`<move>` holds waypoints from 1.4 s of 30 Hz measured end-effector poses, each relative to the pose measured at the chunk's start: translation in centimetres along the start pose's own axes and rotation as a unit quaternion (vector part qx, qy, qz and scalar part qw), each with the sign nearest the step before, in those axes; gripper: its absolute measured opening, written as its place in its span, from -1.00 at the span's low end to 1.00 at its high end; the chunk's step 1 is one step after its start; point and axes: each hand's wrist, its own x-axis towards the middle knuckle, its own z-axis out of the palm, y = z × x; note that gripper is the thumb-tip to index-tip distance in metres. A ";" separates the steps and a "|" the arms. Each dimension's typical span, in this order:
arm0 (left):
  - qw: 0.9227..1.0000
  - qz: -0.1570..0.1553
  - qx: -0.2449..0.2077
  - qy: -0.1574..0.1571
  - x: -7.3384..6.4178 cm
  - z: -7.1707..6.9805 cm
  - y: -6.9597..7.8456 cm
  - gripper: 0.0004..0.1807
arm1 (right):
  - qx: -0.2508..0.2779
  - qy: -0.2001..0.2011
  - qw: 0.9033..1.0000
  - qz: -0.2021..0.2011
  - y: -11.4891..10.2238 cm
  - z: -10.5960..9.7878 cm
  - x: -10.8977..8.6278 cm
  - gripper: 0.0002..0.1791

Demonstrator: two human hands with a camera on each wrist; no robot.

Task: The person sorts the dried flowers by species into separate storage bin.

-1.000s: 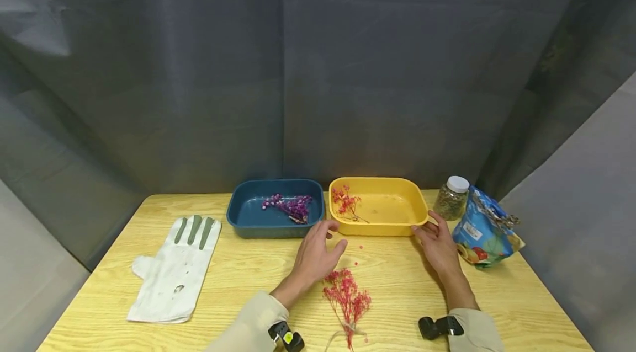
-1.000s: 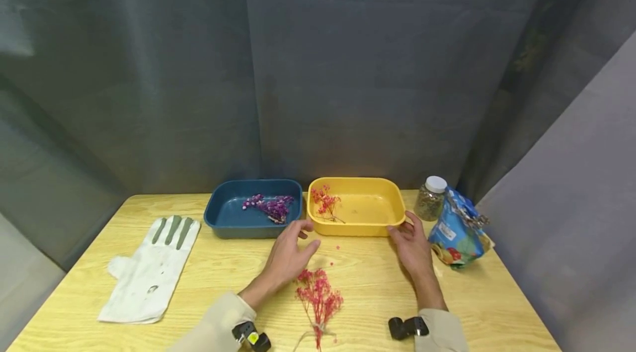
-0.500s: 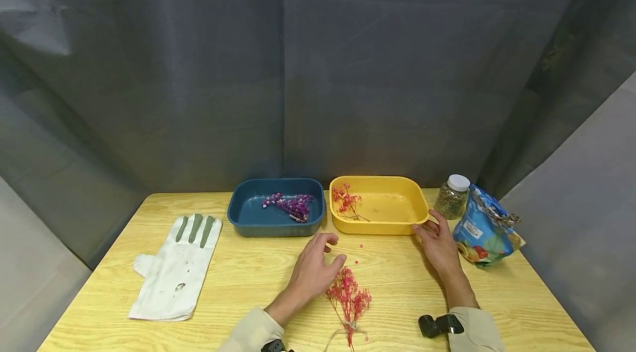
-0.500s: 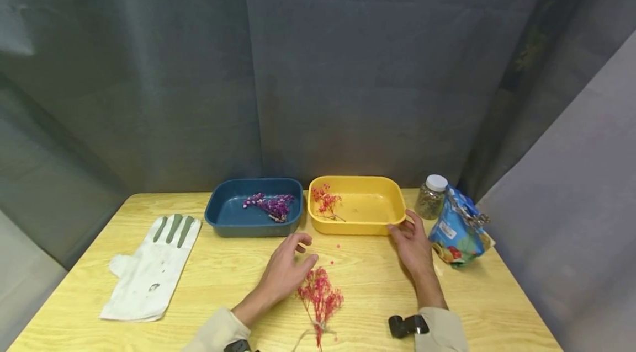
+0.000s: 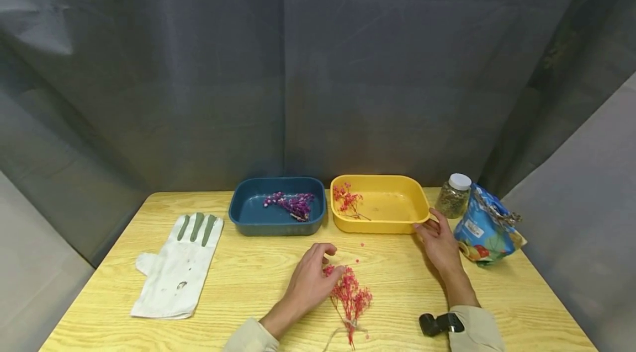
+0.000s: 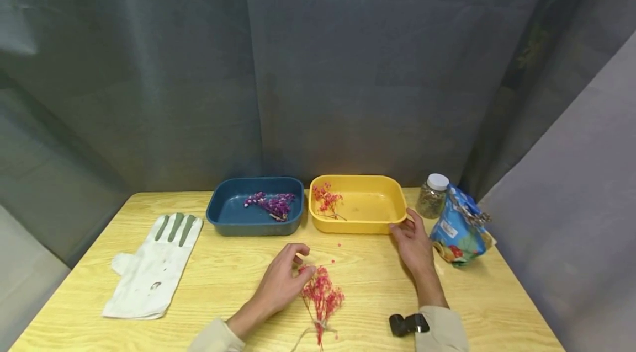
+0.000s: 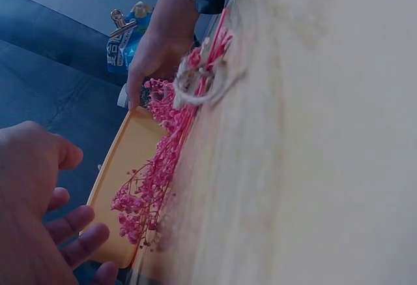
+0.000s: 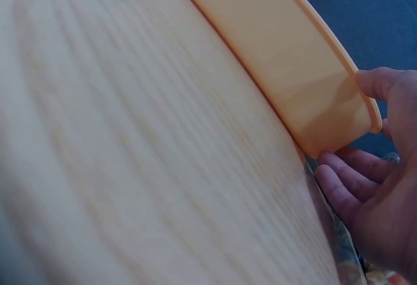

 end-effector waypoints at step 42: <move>0.992 0.058 0.080 -0.085 -5.2 1.1 2.2 -0.80 | 0.011 -0.003 1.000 -0.010 0.4 0.0 0.0 -0.18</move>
